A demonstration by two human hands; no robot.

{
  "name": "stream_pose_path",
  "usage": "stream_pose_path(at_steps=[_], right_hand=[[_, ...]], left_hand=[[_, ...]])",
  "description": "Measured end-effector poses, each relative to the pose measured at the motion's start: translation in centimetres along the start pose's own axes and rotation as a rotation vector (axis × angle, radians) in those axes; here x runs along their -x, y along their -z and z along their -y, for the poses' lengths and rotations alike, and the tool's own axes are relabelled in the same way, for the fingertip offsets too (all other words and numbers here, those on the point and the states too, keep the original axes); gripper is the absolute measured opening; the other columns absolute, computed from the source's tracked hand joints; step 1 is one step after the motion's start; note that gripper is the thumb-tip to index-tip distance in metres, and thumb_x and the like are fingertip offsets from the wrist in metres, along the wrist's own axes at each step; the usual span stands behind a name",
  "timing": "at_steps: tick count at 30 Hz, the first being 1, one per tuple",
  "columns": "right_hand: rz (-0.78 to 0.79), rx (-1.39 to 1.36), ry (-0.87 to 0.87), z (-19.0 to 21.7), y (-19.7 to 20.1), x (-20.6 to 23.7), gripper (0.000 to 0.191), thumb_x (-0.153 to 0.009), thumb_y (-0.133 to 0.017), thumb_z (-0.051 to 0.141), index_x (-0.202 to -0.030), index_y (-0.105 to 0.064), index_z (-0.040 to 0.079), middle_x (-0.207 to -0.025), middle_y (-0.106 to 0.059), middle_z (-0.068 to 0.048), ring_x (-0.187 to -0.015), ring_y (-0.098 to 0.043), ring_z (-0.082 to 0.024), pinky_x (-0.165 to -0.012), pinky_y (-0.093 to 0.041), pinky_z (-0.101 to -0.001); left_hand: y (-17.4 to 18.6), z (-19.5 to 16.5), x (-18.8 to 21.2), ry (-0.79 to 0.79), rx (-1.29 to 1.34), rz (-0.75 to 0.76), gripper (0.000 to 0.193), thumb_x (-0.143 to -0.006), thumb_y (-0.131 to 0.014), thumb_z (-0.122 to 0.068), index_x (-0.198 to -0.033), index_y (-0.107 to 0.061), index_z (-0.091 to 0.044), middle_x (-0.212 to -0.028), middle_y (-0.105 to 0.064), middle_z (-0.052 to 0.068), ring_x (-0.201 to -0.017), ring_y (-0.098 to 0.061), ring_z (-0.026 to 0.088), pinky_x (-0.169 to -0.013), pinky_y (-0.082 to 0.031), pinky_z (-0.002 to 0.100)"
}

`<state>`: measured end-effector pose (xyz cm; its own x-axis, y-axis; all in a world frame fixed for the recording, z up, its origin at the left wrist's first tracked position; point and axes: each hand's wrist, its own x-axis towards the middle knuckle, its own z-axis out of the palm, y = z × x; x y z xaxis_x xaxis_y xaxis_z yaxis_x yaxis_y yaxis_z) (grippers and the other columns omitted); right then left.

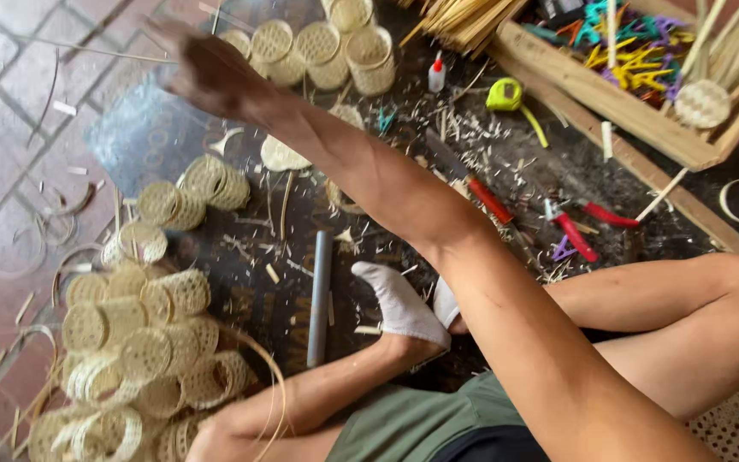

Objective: The person weaves a small cylindrical basket from thin bamboo strips, using a cylindrical form to shape the body. They bend and insert strips, trim excess with pliers, and secure the rim. The person sits cross-legged on the floor throughout.

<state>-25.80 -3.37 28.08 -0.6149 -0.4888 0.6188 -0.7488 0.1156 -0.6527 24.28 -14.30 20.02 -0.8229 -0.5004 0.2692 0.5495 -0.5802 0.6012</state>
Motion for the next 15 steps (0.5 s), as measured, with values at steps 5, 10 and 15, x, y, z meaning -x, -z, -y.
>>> stream_pose_path(at_steps=[5,10,15], right_hand=[[0.173,-0.257,0.198,4.9,-3.2,5.1,0.037,-0.109,-0.066,0.024,-0.138,-0.062,0.001,-0.115,-0.072,-0.017,-0.084,-0.073,-0.018,-0.073,-0.059,-0.0337],[0.347,-0.754,-0.420,6.6,2.3,24.6,0.028,-0.108,-0.059,0.019,-0.115,-0.071,-0.005,-0.088,-0.071,-0.005,-0.066,-0.064,-0.008,-0.058,-0.053,-0.0211],[0.221,-0.730,-0.598,5.4,3.2,35.7,0.026,-0.108,-0.072,0.016,-0.114,-0.072,-0.009,-0.102,-0.068,-0.008,-0.088,-0.058,-0.008,-0.074,-0.048,-0.0229]], left_hand=[[0.1,0.9,-0.4,0.018,-0.300,-0.133,0.031,-0.106,-0.061,-0.021,-0.130,-0.066,-0.003,-0.092,-0.068,0.003,-0.078,-0.066,0.013,-0.065,-0.052,0.027],[-3.8,13.6,-0.5,0.305,-0.974,-0.143,0.027,-0.104,-0.064,-0.013,-0.129,-0.071,-0.004,-0.092,-0.070,0.002,-0.077,-0.067,0.006,-0.064,-0.054,0.022],[-5.7,23.7,-0.2,0.453,-0.996,0.090,0.019,-0.103,-0.065,-0.014,-0.116,-0.072,-0.001,-0.085,-0.076,0.010,-0.070,-0.068,0.011,-0.063,-0.055,0.027]])
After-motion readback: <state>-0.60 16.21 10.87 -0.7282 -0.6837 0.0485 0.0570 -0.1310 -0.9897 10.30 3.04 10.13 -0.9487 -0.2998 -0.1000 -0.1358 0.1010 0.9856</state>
